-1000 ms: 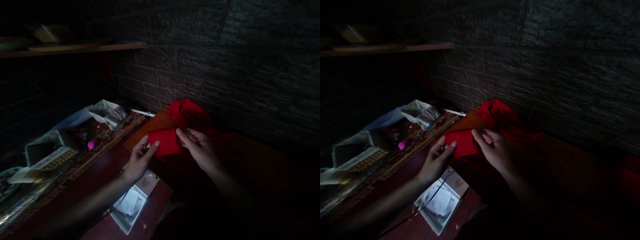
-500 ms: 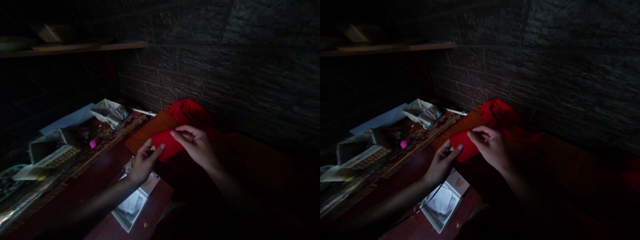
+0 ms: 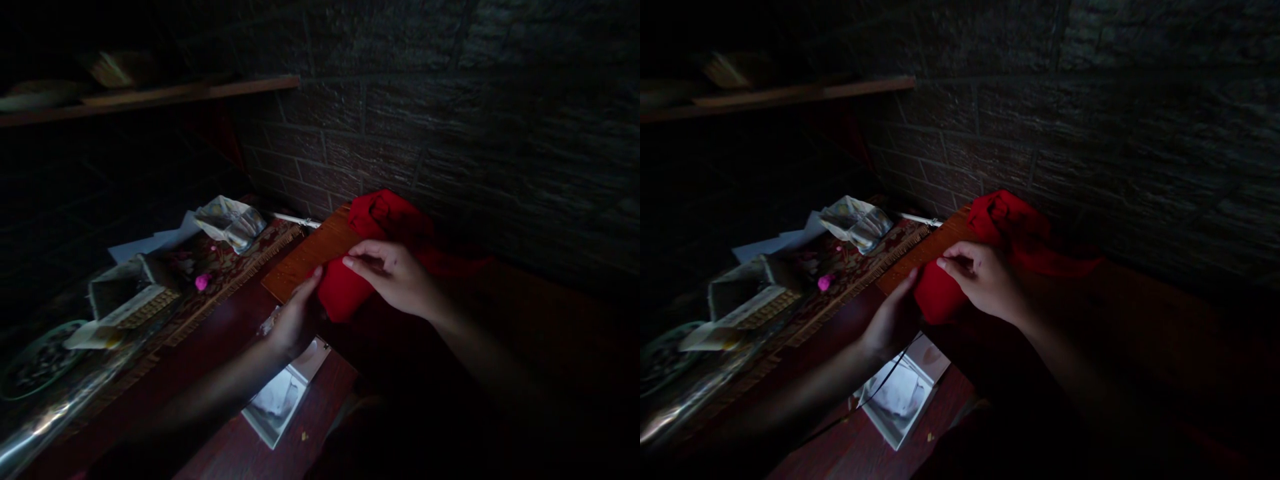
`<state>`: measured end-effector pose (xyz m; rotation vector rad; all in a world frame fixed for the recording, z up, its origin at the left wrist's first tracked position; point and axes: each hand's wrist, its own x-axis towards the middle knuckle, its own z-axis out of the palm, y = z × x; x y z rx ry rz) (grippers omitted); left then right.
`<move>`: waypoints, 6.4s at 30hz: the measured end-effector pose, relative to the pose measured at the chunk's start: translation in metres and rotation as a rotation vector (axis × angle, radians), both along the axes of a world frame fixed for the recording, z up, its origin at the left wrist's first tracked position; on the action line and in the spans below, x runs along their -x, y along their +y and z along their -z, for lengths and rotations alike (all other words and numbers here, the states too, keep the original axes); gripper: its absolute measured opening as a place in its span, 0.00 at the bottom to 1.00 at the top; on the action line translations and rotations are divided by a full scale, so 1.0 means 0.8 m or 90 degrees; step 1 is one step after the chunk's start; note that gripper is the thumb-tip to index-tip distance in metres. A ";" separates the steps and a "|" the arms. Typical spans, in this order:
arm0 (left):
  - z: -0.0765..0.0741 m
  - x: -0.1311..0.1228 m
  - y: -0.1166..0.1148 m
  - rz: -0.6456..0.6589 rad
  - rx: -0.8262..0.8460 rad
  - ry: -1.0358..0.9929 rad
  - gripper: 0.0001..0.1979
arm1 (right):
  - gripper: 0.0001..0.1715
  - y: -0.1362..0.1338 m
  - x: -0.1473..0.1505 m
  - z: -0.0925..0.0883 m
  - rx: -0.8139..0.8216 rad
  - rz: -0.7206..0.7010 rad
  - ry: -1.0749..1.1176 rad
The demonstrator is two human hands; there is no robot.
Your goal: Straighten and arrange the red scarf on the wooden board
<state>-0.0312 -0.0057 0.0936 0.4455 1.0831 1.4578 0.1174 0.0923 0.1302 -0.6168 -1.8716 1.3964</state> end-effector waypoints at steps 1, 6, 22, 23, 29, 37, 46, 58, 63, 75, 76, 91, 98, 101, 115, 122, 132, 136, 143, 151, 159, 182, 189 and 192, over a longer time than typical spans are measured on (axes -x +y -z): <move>-0.002 0.000 0.001 -0.005 0.009 -0.011 0.23 | 0.10 -0.001 0.000 -0.002 0.002 -0.007 -0.001; -0.002 -0.015 -0.009 -0.008 -0.026 -0.004 0.23 | 0.07 -0.007 0.001 -0.006 0.056 0.007 0.018; -0.080 0.053 0.067 0.383 -0.285 0.446 0.16 | 0.07 -0.030 -0.040 -0.006 0.119 -0.069 0.057; -0.077 0.044 0.069 0.416 -0.270 0.425 0.15 | 0.08 -0.032 -0.042 -0.005 0.135 -0.065 0.061; -0.070 0.029 0.077 0.521 -0.222 0.329 0.15 | 0.08 -0.046 -0.048 -0.009 0.200 -0.039 0.097; -0.085 0.039 0.086 0.626 -0.216 0.399 0.11 | 0.07 -0.061 -0.053 0.001 0.204 -0.012 0.117; -0.093 0.057 0.081 0.533 -0.218 0.553 0.11 | 0.13 -0.061 -0.056 0.019 0.230 0.017 0.079; -0.095 0.057 0.071 0.597 -0.116 0.482 0.20 | 0.09 -0.068 -0.049 0.025 0.284 0.017 0.102; -0.100 0.059 0.072 0.546 -0.134 0.504 0.14 | 0.07 -0.073 -0.052 0.035 0.243 0.037 0.072; -0.088 0.084 0.057 0.707 -0.249 0.699 0.10 | 0.10 -0.084 -0.051 0.041 0.180 -0.018 -0.017; -0.090 0.085 0.055 0.701 -0.252 0.695 0.08 | 0.11 -0.086 -0.051 0.041 0.166 -0.019 -0.028; -0.107 0.107 0.039 0.776 -0.202 0.808 0.07 | 0.22 -0.090 -0.050 0.062 0.085 -0.079 -0.106; -0.107 0.104 0.034 0.865 -0.192 0.807 0.08 | 0.22 -0.090 -0.054 0.067 0.010 -0.095 -0.102; -0.109 0.101 0.032 0.886 -0.193 0.815 0.07 | 0.22 -0.091 -0.054 0.070 0.003 -0.079 -0.114; -0.106 0.108 0.030 0.870 -0.155 0.801 0.09 | 0.13 -0.102 -0.051 0.070 0.004 0.012 -0.107; -0.100 0.111 0.033 0.776 -0.224 0.849 0.10 | 0.10 -0.107 -0.052 0.060 -0.015 0.091 -0.089; -0.089 0.118 0.041 0.686 -0.236 0.740 0.13 | 0.11 -0.112 -0.055 0.053 0.051 0.129 -0.070; -0.087 0.130 0.051 0.705 -0.185 0.717 0.10 | 0.16 -0.104 -0.056 0.053 0.086 0.085 -0.089; -0.076 0.149 0.076 0.758 -0.130 0.733 0.18 | 0.14 -0.074 -0.019 0.071 0.045 0.032 -0.027; -0.046 0.195 0.104 0.663 -0.083 0.670 0.19 | 0.15 -0.021 0.053 0.091 0.040 0.025 0.023; 0.018 0.236 0.125 0.645 -0.049 0.693 0.23 | 0.19 0.008 0.069 0.123 0.094 0.023 -0.089; 0.049 0.248 0.141 0.705 -0.140 0.729 0.14 | 0.13 0.020 0.064 0.136 0.082 0.017 -0.237; 0.053 0.232 0.134 0.632 -0.192 0.884 0.12 | 0.13 0.020 0.074 0.125 0.039 0.052 -0.320; 0.051 0.224 0.134 0.625 -0.216 0.858 0.11 | 0.12 0.019 0.078 0.124 0.055 0.048 -0.331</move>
